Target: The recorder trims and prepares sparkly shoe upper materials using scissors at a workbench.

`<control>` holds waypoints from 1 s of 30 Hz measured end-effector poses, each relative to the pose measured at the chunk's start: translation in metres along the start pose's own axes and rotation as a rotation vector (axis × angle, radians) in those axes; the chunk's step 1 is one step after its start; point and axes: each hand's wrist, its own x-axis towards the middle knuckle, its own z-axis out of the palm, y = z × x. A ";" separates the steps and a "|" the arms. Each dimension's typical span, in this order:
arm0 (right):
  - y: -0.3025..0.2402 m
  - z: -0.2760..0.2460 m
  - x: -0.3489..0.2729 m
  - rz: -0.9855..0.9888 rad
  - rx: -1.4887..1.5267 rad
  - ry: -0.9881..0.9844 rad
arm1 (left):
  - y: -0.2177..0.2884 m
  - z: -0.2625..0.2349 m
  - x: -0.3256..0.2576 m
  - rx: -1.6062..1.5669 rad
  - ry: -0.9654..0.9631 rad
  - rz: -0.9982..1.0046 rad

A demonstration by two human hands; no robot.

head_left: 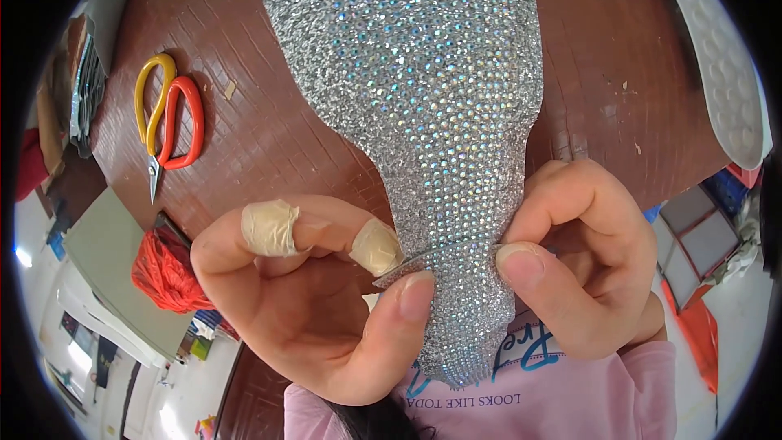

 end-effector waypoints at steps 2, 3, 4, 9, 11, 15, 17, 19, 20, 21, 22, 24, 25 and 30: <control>0.001 -0.001 0.000 -0.112 -0.107 -0.025 | 0.006 -0.021 0.006 0.142 -0.235 0.073; 0.001 -0.001 0.001 -0.169 -0.159 -0.038 | 0.009 -0.030 0.008 0.214 -0.352 0.110; 0.001 0.000 0.001 -0.227 -0.210 -0.051 | 0.012 -0.033 0.010 0.288 -0.470 0.147; 0.012 0.003 -0.009 -0.399 -0.267 0.046 | 0.001 -0.011 0.005 0.497 -0.327 0.678; 0.010 0.005 -0.011 -0.340 -0.228 0.075 | 0.004 -0.012 0.008 0.450 -0.344 0.563; 0.008 0.008 -0.011 -0.166 -0.109 0.159 | 0.008 -0.013 0.013 0.310 -0.386 0.220; 0.008 0.008 -0.009 -0.163 -0.086 0.143 | 0.007 -0.012 0.013 0.287 -0.365 0.249; 0.008 0.006 -0.006 -0.156 -0.069 0.122 | 0.005 -0.011 0.012 0.257 -0.337 0.275; 0.007 0.004 -0.005 -0.158 -0.068 0.127 | 0.005 -0.009 0.012 0.258 -0.342 0.276; 0.005 0.002 -0.004 -0.132 -0.096 0.089 | 0.005 -0.007 0.010 0.222 -0.305 0.205; 0.001 -0.002 -0.003 -0.107 -0.126 0.050 | 0.006 -0.005 0.008 0.186 -0.265 0.135; -0.006 -0.009 0.002 -0.058 -0.189 -0.032 | 0.006 0.000 0.005 0.110 -0.184 -0.001; -0.009 -0.010 0.009 -0.143 -0.260 -0.085 | 0.010 0.000 0.004 0.126 -0.163 0.013; -0.046 -0.008 0.051 -0.266 -0.343 0.168 | 0.010 0.014 0.003 -0.123 0.036 -0.202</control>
